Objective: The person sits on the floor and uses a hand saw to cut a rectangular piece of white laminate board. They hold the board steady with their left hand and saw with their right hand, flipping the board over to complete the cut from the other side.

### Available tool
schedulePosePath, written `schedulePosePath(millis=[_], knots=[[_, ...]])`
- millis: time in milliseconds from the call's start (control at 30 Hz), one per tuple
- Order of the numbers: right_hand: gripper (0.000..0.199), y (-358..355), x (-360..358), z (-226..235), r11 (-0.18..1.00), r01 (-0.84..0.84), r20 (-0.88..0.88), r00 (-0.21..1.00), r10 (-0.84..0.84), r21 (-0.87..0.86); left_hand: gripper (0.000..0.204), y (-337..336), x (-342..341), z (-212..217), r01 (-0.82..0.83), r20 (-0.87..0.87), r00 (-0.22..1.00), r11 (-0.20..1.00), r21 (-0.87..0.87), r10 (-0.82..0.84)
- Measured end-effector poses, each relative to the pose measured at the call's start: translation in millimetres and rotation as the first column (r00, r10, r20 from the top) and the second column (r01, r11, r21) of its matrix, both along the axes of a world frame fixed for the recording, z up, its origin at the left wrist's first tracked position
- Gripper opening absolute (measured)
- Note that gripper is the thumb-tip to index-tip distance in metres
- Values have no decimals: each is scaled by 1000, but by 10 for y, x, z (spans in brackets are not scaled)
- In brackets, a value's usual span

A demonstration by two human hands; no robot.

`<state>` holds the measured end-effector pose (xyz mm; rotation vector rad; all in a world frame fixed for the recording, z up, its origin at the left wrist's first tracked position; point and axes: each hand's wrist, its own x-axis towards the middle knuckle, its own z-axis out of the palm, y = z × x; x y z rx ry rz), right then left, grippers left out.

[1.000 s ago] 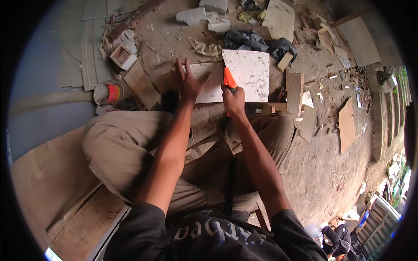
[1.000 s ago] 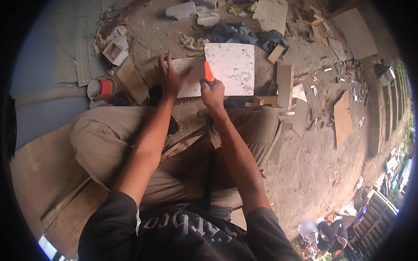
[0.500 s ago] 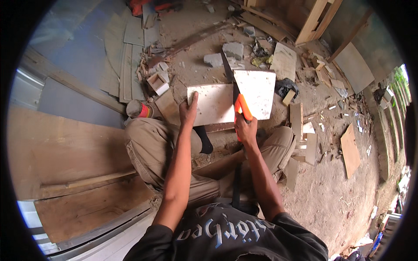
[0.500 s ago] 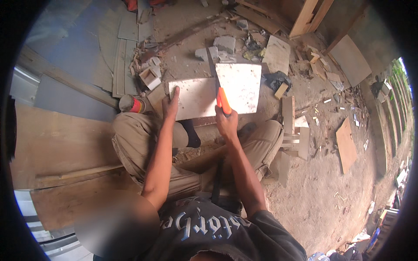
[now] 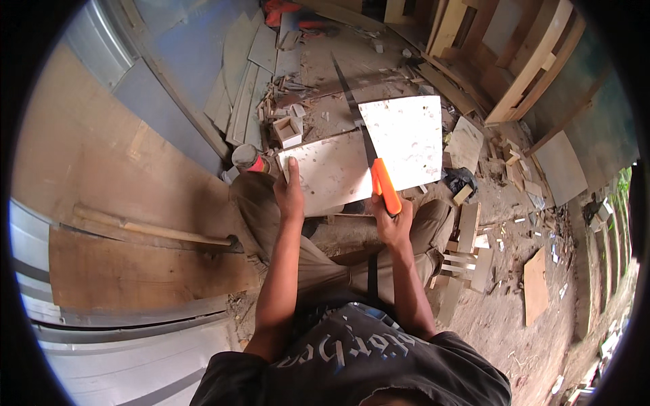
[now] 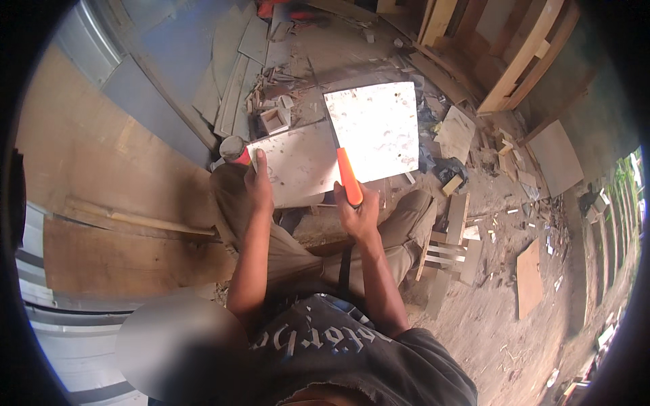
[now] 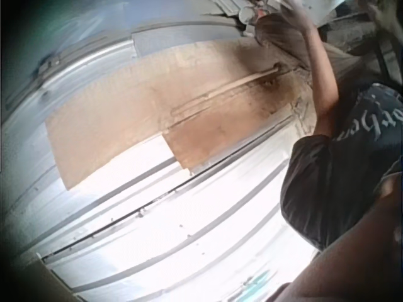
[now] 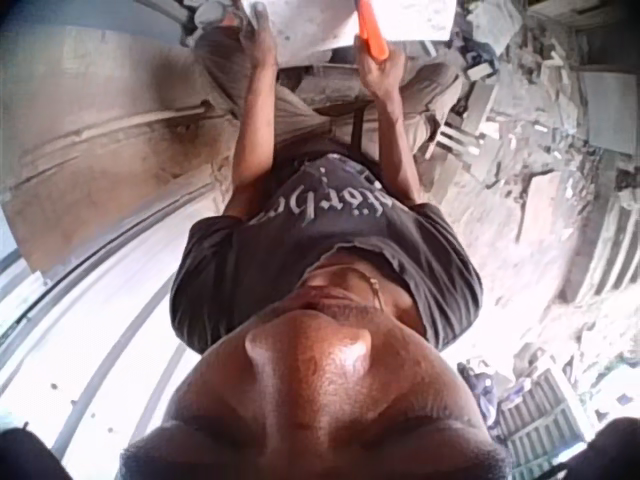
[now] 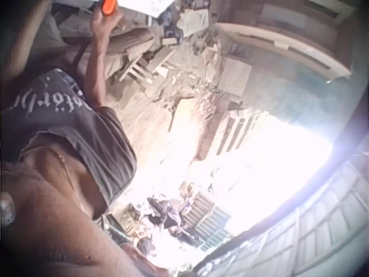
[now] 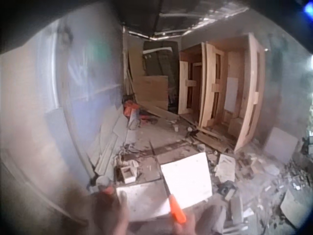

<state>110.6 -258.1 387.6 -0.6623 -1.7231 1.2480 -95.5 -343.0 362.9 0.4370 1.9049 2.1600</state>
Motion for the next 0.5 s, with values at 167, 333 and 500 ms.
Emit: schedulePosePath(millis=[167, 333, 500], knots=[[13, -121, -40, 130, 952, -13, -12, 1000, 18, 307, 78, -96, -99, 123, 47, 303, 953, 998, -48, -30], [6, -212, -79, 313, 792, 58, -241, 964, 114, 607, 83, 40, -290, -302, -49, 402, 914, 969, 242, -54], [7, -181, -1, 74, 924, 222, -456, 888, -59, 312, 75, -139, -202, -368, -149, 341, 937, 973, 177, 82]])
